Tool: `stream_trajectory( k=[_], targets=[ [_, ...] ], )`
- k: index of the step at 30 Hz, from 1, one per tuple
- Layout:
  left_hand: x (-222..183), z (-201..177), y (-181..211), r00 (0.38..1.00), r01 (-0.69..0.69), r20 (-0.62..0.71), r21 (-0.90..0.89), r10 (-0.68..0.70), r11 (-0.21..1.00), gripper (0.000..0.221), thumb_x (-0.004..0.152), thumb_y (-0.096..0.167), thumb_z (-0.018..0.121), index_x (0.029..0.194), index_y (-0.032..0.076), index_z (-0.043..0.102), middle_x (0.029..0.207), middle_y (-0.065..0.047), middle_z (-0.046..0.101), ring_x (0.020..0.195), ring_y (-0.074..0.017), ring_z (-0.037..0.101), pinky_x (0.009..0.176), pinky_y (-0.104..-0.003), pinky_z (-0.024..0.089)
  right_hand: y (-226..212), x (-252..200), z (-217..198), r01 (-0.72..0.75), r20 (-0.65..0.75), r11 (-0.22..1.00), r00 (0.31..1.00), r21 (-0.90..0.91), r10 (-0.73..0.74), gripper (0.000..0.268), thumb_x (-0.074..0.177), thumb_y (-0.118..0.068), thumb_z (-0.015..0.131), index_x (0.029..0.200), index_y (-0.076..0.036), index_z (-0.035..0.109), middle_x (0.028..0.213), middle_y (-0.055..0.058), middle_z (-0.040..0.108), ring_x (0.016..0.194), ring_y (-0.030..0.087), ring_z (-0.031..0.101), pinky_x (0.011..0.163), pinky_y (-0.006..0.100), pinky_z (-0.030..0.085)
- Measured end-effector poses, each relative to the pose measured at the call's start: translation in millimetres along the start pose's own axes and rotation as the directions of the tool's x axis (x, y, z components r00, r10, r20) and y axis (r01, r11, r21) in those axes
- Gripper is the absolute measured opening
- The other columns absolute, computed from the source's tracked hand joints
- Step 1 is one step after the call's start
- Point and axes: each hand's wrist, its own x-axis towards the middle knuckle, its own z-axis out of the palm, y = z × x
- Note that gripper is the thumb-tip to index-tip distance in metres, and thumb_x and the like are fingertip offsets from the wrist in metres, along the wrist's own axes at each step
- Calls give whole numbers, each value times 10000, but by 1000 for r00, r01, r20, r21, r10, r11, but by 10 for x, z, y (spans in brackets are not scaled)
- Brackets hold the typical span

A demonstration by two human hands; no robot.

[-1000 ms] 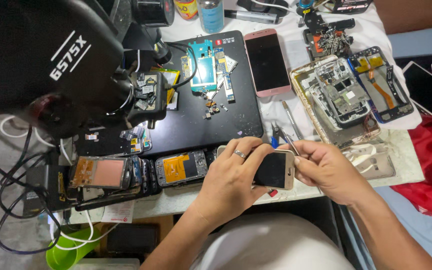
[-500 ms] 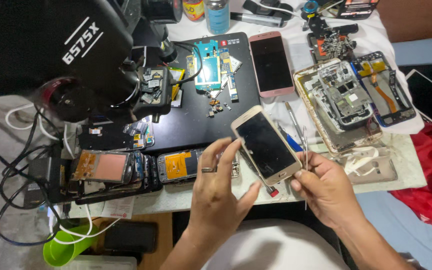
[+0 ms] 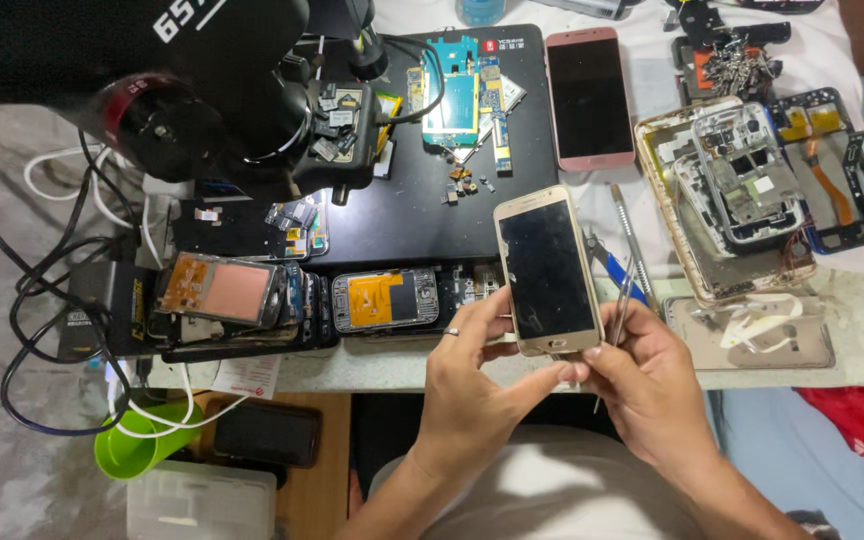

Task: The person handles a smartphone motherboard and then uses a metal prying tool to separate the screen assembly from the phone's frame. The person works at a bench with a microscope and various disassembled phone parts.

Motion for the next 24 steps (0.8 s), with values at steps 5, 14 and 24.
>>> stream_trajectory(
  k=[5, 14, 24],
  targets=[
    [50, -22, 119, 998, 55, 1, 81, -55, 995, 773, 793, 326, 842, 1401, -43, 539, 1215, -148, 672, 1052, -228, 719, 822, -325, 605, 73, -83, 86, 113, 12, 976, 994, -188, -112, 219, 927, 36, 649, 1125, -19, 571, 918, 35, 658, 800, 79, 640, 713, 245, 552],
    [225, 68, 216, 999, 38, -17, 336, -34, 941, 822, 755, 386, 831, 1373, -73, 543, 1102, -222, 656, 968, -369, 698, 813, -423, 571, 146, -105, 121, 172, 52, 944, 985, -282, -164, 111, 952, -6, 666, 1040, -16, 599, 873, -2, 626, 799, 60, 607, 706, 233, 517],
    [252, 79, 102, 997, -70, 17, 427, 70, 901, 838, 733, 376, 848, 1315, -151, 556, 1030, -258, 675, 915, -398, 711, 789, -431, 582, 208, -57, 57, 126, 83, 976, 990, -177, -113, 186, 937, -3, 657, 1113, -2, 598, 973, 26, 662, 866, 86, 646, 759, 258, 559]
  ],
)
